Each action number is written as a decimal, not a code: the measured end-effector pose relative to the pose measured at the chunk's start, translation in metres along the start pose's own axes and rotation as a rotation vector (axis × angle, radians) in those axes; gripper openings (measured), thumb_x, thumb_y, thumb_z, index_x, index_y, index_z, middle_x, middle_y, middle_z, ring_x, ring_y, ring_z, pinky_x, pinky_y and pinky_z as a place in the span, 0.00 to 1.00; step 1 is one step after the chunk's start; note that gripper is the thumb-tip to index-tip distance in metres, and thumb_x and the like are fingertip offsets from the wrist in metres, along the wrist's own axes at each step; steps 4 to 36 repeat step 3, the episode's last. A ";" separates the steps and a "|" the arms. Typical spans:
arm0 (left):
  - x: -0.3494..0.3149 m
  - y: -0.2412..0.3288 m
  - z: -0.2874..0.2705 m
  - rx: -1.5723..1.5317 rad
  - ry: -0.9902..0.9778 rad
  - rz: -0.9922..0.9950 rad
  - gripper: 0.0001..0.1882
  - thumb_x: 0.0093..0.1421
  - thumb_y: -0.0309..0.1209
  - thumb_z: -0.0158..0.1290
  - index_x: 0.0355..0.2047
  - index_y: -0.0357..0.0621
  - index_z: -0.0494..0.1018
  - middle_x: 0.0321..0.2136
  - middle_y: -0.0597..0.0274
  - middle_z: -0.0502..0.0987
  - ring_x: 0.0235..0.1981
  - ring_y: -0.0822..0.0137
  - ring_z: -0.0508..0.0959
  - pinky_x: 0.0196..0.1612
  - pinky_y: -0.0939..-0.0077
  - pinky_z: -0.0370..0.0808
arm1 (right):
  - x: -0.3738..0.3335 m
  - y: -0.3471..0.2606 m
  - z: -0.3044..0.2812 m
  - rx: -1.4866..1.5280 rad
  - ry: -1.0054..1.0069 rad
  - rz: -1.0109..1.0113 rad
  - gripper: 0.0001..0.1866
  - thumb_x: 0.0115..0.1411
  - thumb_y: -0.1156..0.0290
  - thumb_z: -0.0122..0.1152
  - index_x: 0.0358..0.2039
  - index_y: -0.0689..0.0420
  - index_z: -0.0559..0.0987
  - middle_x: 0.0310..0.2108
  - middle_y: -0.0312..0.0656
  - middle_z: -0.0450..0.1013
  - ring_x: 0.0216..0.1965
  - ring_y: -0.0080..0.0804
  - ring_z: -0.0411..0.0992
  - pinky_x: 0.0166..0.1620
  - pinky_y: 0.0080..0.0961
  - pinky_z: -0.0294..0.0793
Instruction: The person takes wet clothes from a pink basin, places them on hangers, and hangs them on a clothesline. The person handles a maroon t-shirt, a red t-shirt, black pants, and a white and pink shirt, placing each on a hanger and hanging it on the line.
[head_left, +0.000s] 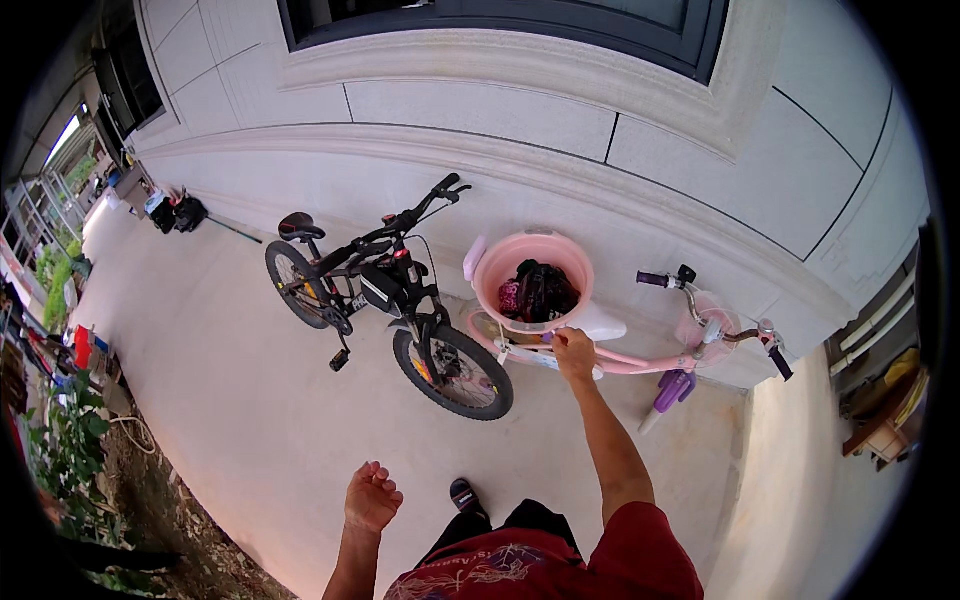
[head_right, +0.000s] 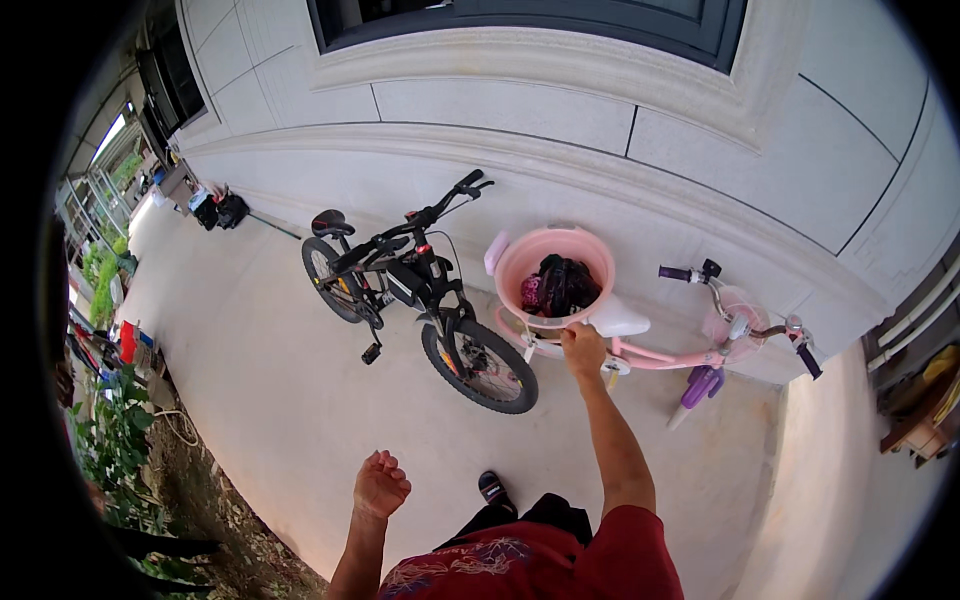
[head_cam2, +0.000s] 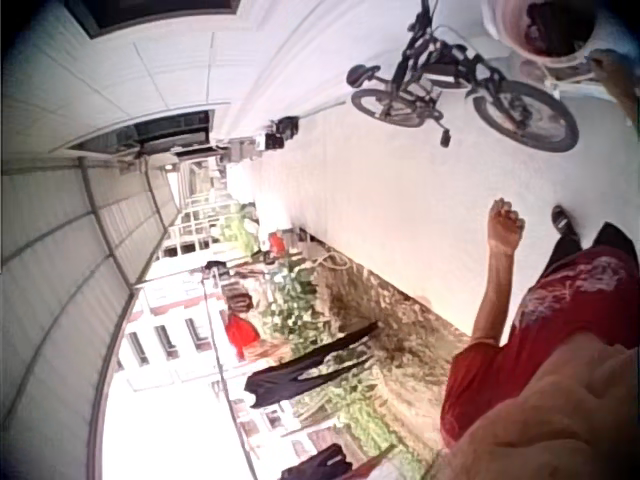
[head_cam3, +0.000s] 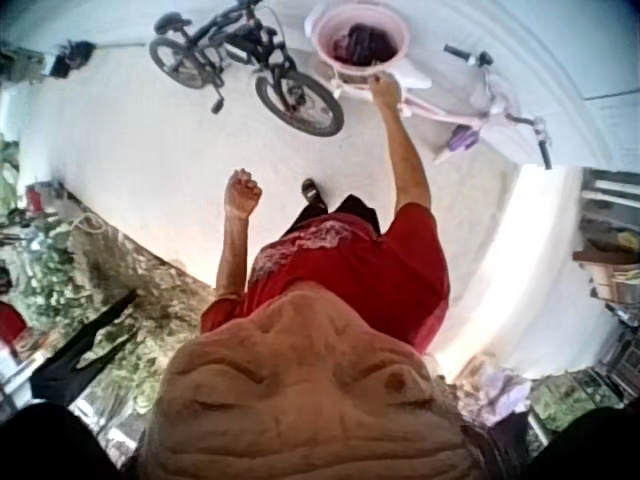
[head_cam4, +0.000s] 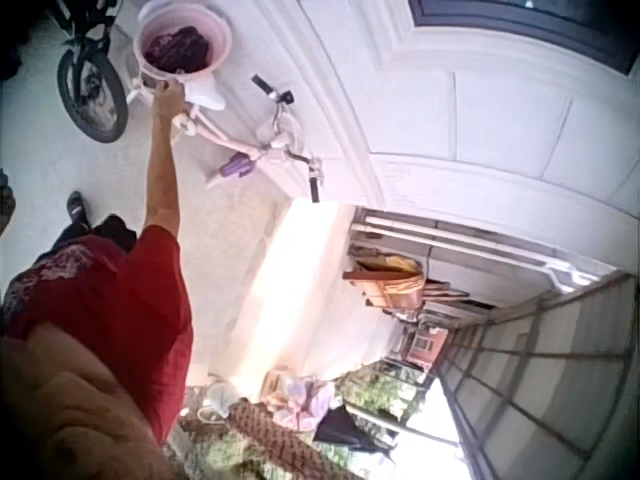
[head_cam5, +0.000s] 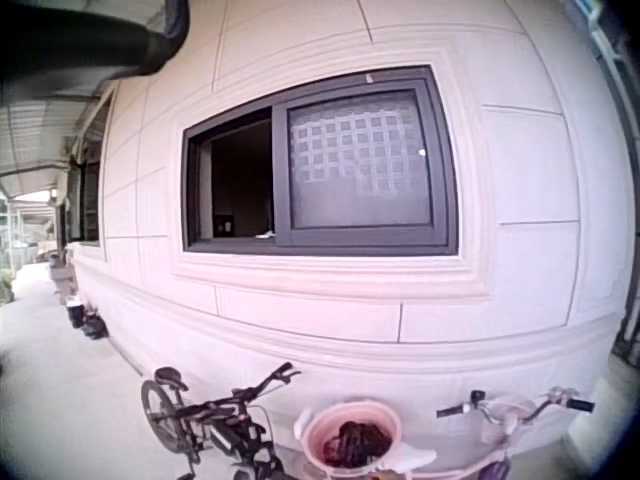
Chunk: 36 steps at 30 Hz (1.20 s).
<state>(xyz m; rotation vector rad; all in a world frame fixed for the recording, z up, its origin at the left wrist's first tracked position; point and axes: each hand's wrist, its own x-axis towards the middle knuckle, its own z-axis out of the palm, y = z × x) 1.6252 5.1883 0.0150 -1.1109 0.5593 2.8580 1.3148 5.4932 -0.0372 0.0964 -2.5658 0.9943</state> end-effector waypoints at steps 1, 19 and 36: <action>0.017 0.001 0.011 0.035 0.011 -0.042 0.06 0.57 0.37 0.49 0.24 0.55 0.70 0.20 0.75 0.72 0.21 0.73 0.69 0.25 0.75 0.64 | 0.010 0.000 0.012 -0.023 0.011 -0.012 0.07 0.49 0.65 0.57 0.26 0.53 0.79 0.24 0.47 0.73 0.29 0.47 0.73 0.34 0.40 0.71; 0.043 0.007 0.030 0.091 0.010 -0.103 0.05 0.57 0.37 0.50 0.25 0.55 0.71 0.21 0.74 0.72 0.22 0.72 0.70 0.26 0.73 0.64 | 0.031 0.004 0.031 -0.083 -0.020 0.036 0.08 0.48 0.63 0.58 0.26 0.53 0.79 0.26 0.46 0.74 0.30 0.46 0.73 0.35 0.41 0.71; 0.043 0.007 0.030 0.091 0.010 -0.103 0.05 0.57 0.37 0.50 0.25 0.55 0.71 0.21 0.74 0.72 0.22 0.72 0.70 0.26 0.73 0.64 | 0.031 0.004 0.031 -0.083 -0.020 0.036 0.08 0.48 0.63 0.58 0.26 0.53 0.79 0.26 0.46 0.74 0.30 0.46 0.73 0.35 0.41 0.71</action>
